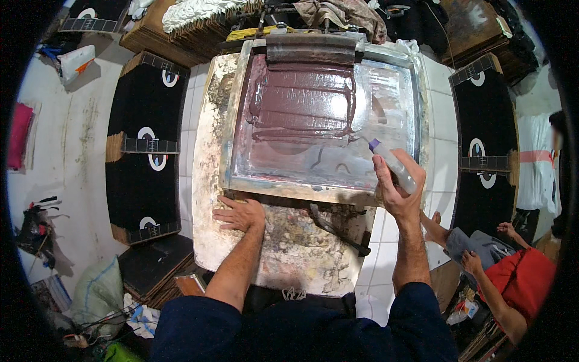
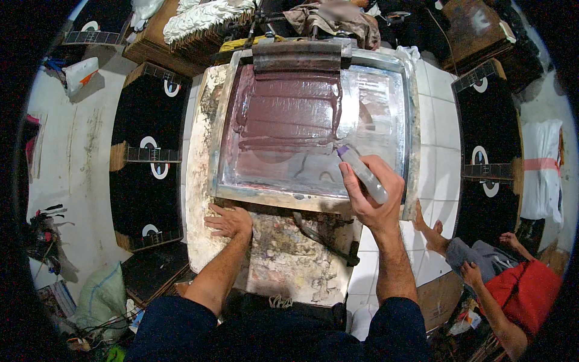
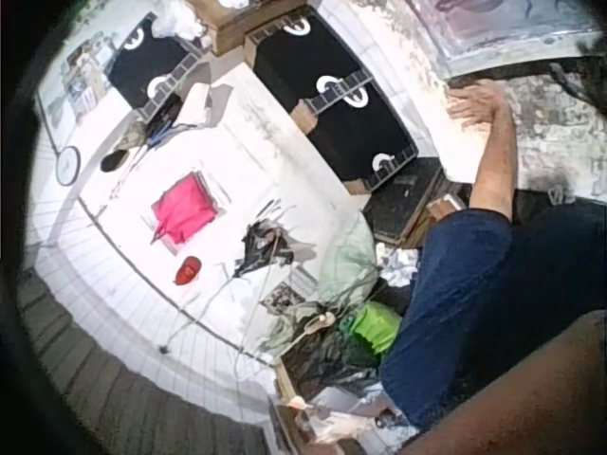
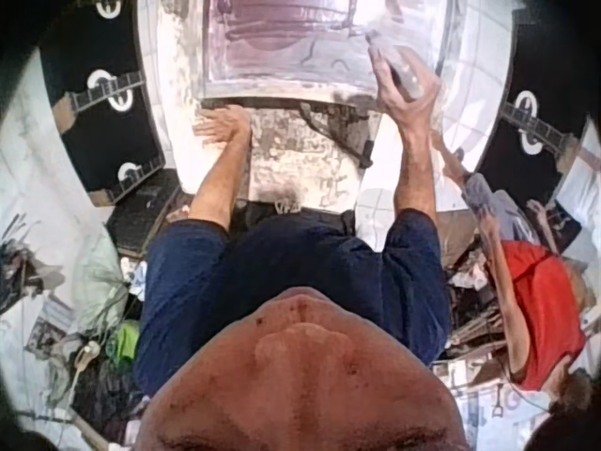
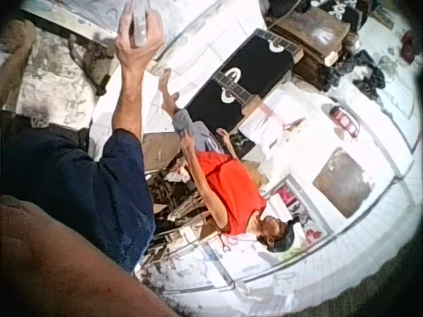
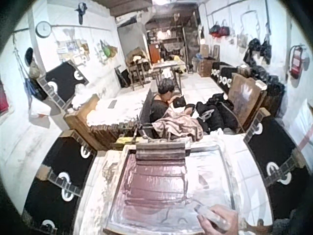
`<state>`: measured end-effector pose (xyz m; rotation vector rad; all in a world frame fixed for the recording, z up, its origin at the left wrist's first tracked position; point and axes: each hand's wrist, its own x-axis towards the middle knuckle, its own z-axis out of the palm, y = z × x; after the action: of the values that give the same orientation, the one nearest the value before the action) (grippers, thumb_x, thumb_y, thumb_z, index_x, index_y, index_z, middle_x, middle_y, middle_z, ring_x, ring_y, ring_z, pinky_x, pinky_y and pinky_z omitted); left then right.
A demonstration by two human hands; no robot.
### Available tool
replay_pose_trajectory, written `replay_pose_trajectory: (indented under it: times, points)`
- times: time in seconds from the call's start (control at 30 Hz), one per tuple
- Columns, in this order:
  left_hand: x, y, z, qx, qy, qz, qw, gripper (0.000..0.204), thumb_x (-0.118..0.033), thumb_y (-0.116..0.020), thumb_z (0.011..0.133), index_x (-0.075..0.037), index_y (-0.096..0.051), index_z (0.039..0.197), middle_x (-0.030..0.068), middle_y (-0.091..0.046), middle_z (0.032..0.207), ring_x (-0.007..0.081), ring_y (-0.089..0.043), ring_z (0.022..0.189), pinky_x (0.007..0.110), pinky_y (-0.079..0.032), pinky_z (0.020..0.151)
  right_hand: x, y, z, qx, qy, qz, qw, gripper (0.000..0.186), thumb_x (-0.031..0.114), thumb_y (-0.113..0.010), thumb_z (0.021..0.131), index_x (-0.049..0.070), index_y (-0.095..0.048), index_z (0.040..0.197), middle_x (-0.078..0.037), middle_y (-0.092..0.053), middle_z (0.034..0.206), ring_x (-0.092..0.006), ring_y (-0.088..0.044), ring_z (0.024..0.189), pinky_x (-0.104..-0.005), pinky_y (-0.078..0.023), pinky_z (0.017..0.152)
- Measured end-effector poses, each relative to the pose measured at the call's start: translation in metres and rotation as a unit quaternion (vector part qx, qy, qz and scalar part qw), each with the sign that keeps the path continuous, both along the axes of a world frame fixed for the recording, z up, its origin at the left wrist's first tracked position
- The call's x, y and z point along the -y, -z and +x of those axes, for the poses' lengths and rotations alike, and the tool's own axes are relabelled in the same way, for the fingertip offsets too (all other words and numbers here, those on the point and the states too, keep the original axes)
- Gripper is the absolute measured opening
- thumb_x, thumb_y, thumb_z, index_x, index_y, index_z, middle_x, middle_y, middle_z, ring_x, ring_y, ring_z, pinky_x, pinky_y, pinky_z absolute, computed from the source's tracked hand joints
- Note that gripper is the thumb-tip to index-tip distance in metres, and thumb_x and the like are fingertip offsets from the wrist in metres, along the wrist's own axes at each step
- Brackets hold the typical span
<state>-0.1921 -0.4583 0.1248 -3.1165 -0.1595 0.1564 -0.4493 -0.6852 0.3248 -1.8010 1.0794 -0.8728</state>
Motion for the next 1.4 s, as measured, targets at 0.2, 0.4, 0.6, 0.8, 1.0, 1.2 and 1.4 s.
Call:
replay_pose_trajectory:
  times: [0.2,0.4,0.6,0.8,1.0,1.2,1.4]
  points:
    - [0.000,0.001,-0.001,0.000,0.000,0.011,1.000,0.084,-0.043,-0.054,0.101,-0.011,-0.011,0.166,0.0380,-0.008,0.166,0.0502,-0.002,0.157,0.069,-0.004,0.122,0.005,0.015,0.002,0.015,0.020,-0.059,0.998,0.018,0.015,-0.078,0.091,-0.002,-0.071,0.094,-0.011,-0.068,0.078,-0.0184,-0.062,0.065,-0.0313,-0.050,0.063]
    - [-0.002,0.009,0.000,0.036,-0.001,0.031,0.999,0.081,-0.044,-0.053,0.101,-0.016,-0.014,0.166,0.0360,-0.014,0.166,0.0490,-0.010,0.156,0.068,-0.011,0.121,-0.025,0.018,-0.053,0.053,-0.060,0.131,0.988,0.021,0.012,-0.075,0.089,0.000,-0.072,0.106,-0.009,-0.070,0.084,-0.0146,-0.066,0.072,-0.0305,-0.051,0.068]
    - [-0.024,0.050,0.024,0.129,-0.013,0.073,0.989,0.063,-0.039,-0.052,0.101,-0.024,-0.033,0.159,0.0310,-0.036,0.157,0.0457,-0.032,0.146,0.069,-0.029,0.111,-0.080,0.039,-0.163,0.091,-0.137,0.387,0.907,0.038,-0.002,-0.076,0.082,0.004,-0.070,0.119,-0.008,-0.074,0.117,-0.0141,-0.067,0.094,-0.0314,-0.053,0.085]
    - [-0.031,0.054,0.057,0.179,0.009,0.049,0.983,0.050,-0.036,-0.045,0.101,-0.022,-0.050,0.148,0.0301,-0.059,0.132,0.0469,-0.055,0.123,0.062,-0.040,0.102,-0.155,0.199,-0.254,-0.116,0.164,0.143,0.969,0.036,0.014,-0.086,0.077,0.012,-0.078,0.112,-0.008,-0.064,0.100,-0.0272,-0.057,0.094,-0.0388,-0.048,0.085]
    - [-0.003,0.008,0.013,0.047,-0.023,-0.098,0.994,0.058,-0.047,-0.033,0.107,-0.015,-0.041,0.154,0.0254,-0.046,0.152,0.0448,-0.050,0.136,0.058,-0.047,0.110,-0.220,0.413,-0.182,-0.132,0.166,0.208,0.955,0.024,0.012,-0.073,0.087,0.011,-0.079,0.110,-0.011,-0.071,0.123,-0.0327,-0.063,0.122,-0.0452,-0.048,0.108]
    - [0.004,0.001,-0.002,0.006,-0.007,-0.174,0.985,0.058,-0.047,-0.042,0.105,-0.001,-0.055,0.140,0.0182,-0.060,0.139,0.0353,-0.065,0.114,0.049,-0.058,0.093,-0.220,0.527,-0.082,-0.027,0.002,0.215,0.976,0.025,0.020,-0.061,0.097,0.009,-0.075,0.115,-0.015,-0.069,0.127,-0.0328,-0.060,0.127,-0.0433,-0.047,0.111]
    - [-0.017,0.010,0.025,0.013,-0.022,-0.264,0.964,0.071,-0.054,-0.040,0.104,0.003,-0.052,0.144,0.0158,-0.060,0.138,0.0356,-0.063,0.114,0.050,-0.054,0.093,-0.200,0.592,-0.006,-0.331,-0.216,0.081,0.915,0.022,0.026,-0.064,0.095,0.019,-0.077,0.111,-0.004,-0.075,0.113,-0.0190,-0.063,0.122,-0.0328,-0.043,0.112]
